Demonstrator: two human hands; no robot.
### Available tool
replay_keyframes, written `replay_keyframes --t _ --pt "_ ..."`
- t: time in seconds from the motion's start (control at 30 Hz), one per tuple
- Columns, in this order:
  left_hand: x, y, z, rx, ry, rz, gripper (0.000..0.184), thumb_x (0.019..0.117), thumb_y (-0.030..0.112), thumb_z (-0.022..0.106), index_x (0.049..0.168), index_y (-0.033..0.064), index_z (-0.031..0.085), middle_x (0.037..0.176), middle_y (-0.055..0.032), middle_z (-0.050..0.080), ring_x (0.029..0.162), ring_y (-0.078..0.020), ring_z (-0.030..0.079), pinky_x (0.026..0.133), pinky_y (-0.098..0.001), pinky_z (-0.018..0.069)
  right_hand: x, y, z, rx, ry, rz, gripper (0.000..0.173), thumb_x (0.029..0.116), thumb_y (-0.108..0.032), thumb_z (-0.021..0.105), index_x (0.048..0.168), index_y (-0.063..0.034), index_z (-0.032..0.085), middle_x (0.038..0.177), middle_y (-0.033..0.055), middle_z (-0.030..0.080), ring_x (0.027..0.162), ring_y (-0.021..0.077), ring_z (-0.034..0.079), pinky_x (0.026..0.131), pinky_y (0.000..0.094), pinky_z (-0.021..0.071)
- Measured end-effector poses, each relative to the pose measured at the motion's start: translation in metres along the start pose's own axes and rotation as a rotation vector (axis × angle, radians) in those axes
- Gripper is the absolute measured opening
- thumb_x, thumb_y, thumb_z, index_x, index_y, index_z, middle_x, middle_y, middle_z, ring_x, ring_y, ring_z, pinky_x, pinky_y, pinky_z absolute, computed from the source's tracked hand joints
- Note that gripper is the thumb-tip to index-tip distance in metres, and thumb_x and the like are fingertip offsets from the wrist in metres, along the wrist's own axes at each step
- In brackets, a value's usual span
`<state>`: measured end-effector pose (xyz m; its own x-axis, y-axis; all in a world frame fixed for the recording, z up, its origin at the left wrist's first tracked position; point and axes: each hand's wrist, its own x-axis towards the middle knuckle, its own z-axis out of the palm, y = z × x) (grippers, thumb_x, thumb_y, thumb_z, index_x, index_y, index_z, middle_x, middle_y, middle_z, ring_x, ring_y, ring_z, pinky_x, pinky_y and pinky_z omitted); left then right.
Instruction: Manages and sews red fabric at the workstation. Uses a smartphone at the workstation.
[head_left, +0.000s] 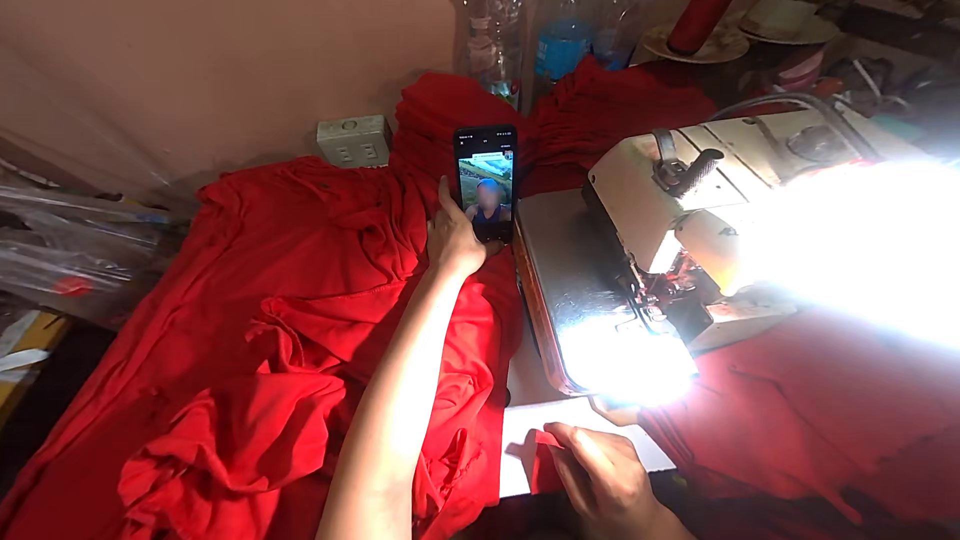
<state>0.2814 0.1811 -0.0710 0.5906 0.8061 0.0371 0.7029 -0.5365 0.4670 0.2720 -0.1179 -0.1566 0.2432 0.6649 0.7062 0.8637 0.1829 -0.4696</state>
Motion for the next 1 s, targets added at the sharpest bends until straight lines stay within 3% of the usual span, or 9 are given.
replay_keyframes --t 0.07,0.23,0.3,0.37,0.9,1.0 --pt "-0.001 0.001 -0.001 -0.009 0.001 -0.010 0.137 0.0682 0.033 0.095 0.160 0.0022 -0.003 0.147 -0.0320 0.045 0.130 -0.0432 0.052 0.110 -0.0546 0.0378 0.000 0.000 0.000 -0.001 -0.001 0.000 0.020 0.0993 -0.016 0.052 0.093 -0.0048 0.067 0.062 0.0026 0.060 0.055 0.0083 0.058 0.054 0.0173 0.0474" --pt "0.002 -0.001 0.001 0.048 -0.031 0.001 0.116 0.0727 0.036 0.092 0.160 0.0049 0.023 0.160 -0.0282 0.028 0.134 -0.0420 0.047 0.109 -0.0538 0.0380 0.000 0.000 0.000 -0.003 0.008 -0.002 0.020 0.0991 -0.016 0.052 0.092 -0.0049 0.067 0.062 0.0025 0.060 0.054 0.0083 0.057 0.054 0.0172 0.0473" --pt "0.002 -0.002 0.002 0.005 -0.006 0.000 0.129 0.0702 0.036 0.093 0.160 0.0027 0.007 0.149 -0.0310 0.042 0.131 -0.0441 0.051 0.108 -0.0561 0.0394 0.000 0.000 0.000 0.004 0.007 0.002 0.020 0.0995 -0.016 0.053 0.093 -0.0048 0.067 0.063 0.0029 0.061 0.055 0.0086 0.058 0.055 0.0174 0.0479" --pt "0.001 -0.001 0.001 -0.024 -0.003 -0.017 0.136 0.0702 0.037 0.093 0.160 0.0031 -0.003 0.144 -0.0319 0.048 0.130 -0.0444 0.052 0.109 -0.0562 0.0387 -0.001 0.000 0.000 0.008 0.009 0.001 0.020 0.0995 -0.016 0.053 0.093 -0.0047 0.068 0.063 0.0030 0.061 0.055 0.0085 0.058 0.055 0.0174 0.0478" --pt "0.002 0.006 0.002 0.086 -0.032 -0.046 0.132 0.0758 0.045 0.088 0.161 0.0037 -0.003 0.146 -0.0284 0.047 0.135 -0.0383 0.049 0.113 -0.0514 0.0341 0.000 0.000 0.001 -0.014 -0.007 -0.010 0.021 0.0993 -0.017 0.052 0.093 -0.0048 0.067 0.063 0.0031 0.061 0.056 0.0084 0.059 0.055 0.0172 0.0480" --pt "0.002 0.006 0.003 0.063 -0.006 -0.037 0.135 0.0724 0.045 0.090 0.161 0.0032 -0.003 0.145 -0.0270 0.049 0.135 -0.0381 0.049 0.114 -0.0520 0.0338 0.005 -0.002 -0.009 0.292 -0.058 0.155 0.020 0.1001 -0.016 0.054 0.096 -0.0042 0.069 0.073 0.0035 0.067 0.065 0.0035 0.063 0.062 0.0145 0.0504"
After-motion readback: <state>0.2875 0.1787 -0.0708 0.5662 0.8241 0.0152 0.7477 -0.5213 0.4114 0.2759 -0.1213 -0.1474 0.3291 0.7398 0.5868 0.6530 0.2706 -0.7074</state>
